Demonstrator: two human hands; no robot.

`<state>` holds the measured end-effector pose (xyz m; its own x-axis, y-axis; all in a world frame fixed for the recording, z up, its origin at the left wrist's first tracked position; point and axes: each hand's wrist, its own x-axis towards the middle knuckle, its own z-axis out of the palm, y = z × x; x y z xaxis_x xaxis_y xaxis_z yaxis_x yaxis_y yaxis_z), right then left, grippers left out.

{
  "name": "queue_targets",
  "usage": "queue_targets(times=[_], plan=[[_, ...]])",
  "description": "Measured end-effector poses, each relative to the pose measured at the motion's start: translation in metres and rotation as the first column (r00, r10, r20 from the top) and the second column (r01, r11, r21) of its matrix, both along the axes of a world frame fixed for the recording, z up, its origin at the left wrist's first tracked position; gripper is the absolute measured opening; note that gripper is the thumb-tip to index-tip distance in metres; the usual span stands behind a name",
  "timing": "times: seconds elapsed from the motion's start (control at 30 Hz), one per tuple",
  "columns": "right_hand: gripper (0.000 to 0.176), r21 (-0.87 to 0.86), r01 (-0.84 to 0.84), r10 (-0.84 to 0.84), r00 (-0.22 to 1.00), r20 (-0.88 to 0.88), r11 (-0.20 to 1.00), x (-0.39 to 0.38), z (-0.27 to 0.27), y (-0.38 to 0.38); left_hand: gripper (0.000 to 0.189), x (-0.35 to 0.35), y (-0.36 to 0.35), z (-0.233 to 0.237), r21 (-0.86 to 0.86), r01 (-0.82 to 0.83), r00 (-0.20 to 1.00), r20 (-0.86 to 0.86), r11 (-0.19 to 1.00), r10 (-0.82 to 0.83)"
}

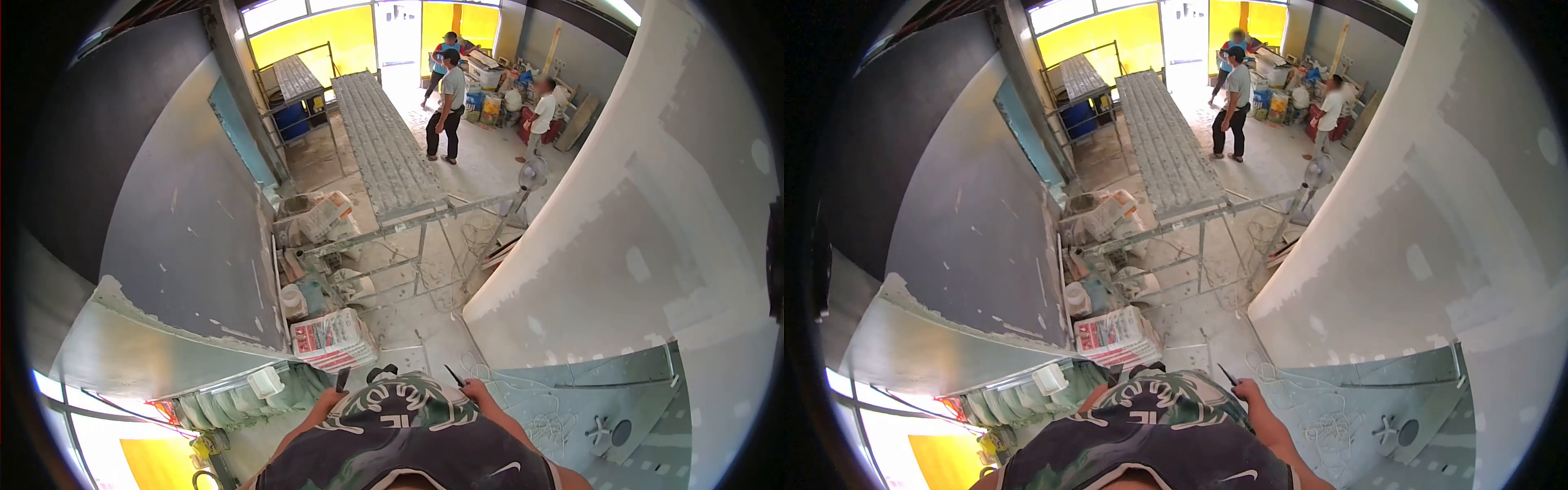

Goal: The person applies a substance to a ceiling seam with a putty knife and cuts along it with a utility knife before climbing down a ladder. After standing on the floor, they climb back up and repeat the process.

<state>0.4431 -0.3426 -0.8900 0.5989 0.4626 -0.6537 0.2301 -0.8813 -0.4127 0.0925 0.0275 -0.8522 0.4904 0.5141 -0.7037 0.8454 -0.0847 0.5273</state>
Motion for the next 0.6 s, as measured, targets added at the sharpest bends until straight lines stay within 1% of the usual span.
queue_targets(times=[0.07, 0.1, 0.17, 0.2, 0.23, 0.27, 0.3, 0.33, 0.37, 0.43, 0.5, 0.53, 0.6], plan=[[0.045, -0.018, -0.032, 0.033, 0.999, 0.012, 0.999, 0.001, -0.009, -0.002, 0.047, 0.014, -0.012, 0.072, 0.074, -0.019, 1.0, -0.012, 0.997, 0.02], [0.045, -0.003, -0.032, 0.032, 0.999, 0.016, 0.999, 0.0, -0.007, -0.003, 0.047, 0.013, -0.01, 0.068, 0.077, -0.03, 0.999, -0.011, 0.997, 0.031], [0.046, 0.018, -0.055, 0.055, 0.998, 0.022, 0.998, 0.001, 0.004, 0.003, 0.048, 0.013, -0.003, 0.049, 0.127, 0.105, 0.989, -0.117, 0.986, -0.09], [0.042, 0.038, -0.035, 0.035, 0.999, -0.004, 0.999, 0.0, 0.014, 0.004, 0.048, 0.01, 0.005, 0.031, 0.129, 0.085, 0.991, -0.117, 0.988, -0.07], [0.039, 0.053, -0.017, 0.018, 0.999, -0.031, 0.998, -0.001, 0.02, 0.004, 0.05, 0.006, 0.013, 0.01, 0.08, 0.096, 0.991, -0.099, 0.992, -0.088], [0.039, 0.046, -0.041, 0.042, 0.999, -0.032, 0.998, -0.002, 0.019, 0.002, 0.052, 0.001, 0.008, 0.007, 0.026, 0.106, 0.992, -0.078, 0.994, -0.104], [0.04, 0.064, -0.008, 0.012, 0.998, -0.058, 0.998, -0.002, 0.019, 0.002, 0.054, -0.002, 0.007, 0.006, -0.015, 0.068, 0.997, 0.04, 0.998, -0.067], [0.04, 0.088, 0.027, -0.02, 0.997, -0.079, 0.996, 0.002, 0.016, 0.005, 0.054, -0.002, 0.009, 0.0, -0.011, 0.048, 0.998, 0.047, 0.999, -0.047], [0.044, 0.11, 0.0, 0.003, 1.0, -0.028, 0.994, 0.003, 0.007, 0.005, 0.053, -0.003, 0.011, -0.01, -0.025, 0.04, 0.997, 0.069, 0.999, -0.038], [0.045, 0.145, -0.006, 0.009, 1.0, -0.024, 0.989, 0.005, -0.001, 0.004, 0.052, -0.002, 0.012, -0.024, -0.036, 0.014, 0.995, 0.095, 0.999, -0.01], [0.046, 0.178, 0.005, 0.004, 0.999, -0.049, 0.984, 0.007, -0.001, 0.006, 0.048, 0.002, 0.015, -0.024, -0.11, -0.015, 0.997, 0.077, 0.994, 0.023], [0.047, 0.193, 0.009, 0.002, 0.998, -0.058, 0.981, 0.008, 0.001, 0.007, 0.048, 0.004, 0.017, -0.016, -0.106, -0.029, 0.996, 0.078, 0.994, 0.037], [0.048, 0.222, 0.018, -0.001, 0.997, -0.076, 0.975, 0.011, 0.0, 0.009, 0.046, 0.013, 0.017, 0.013, -0.093, 0.032, 0.998, 0.065, 0.995, -0.026]])
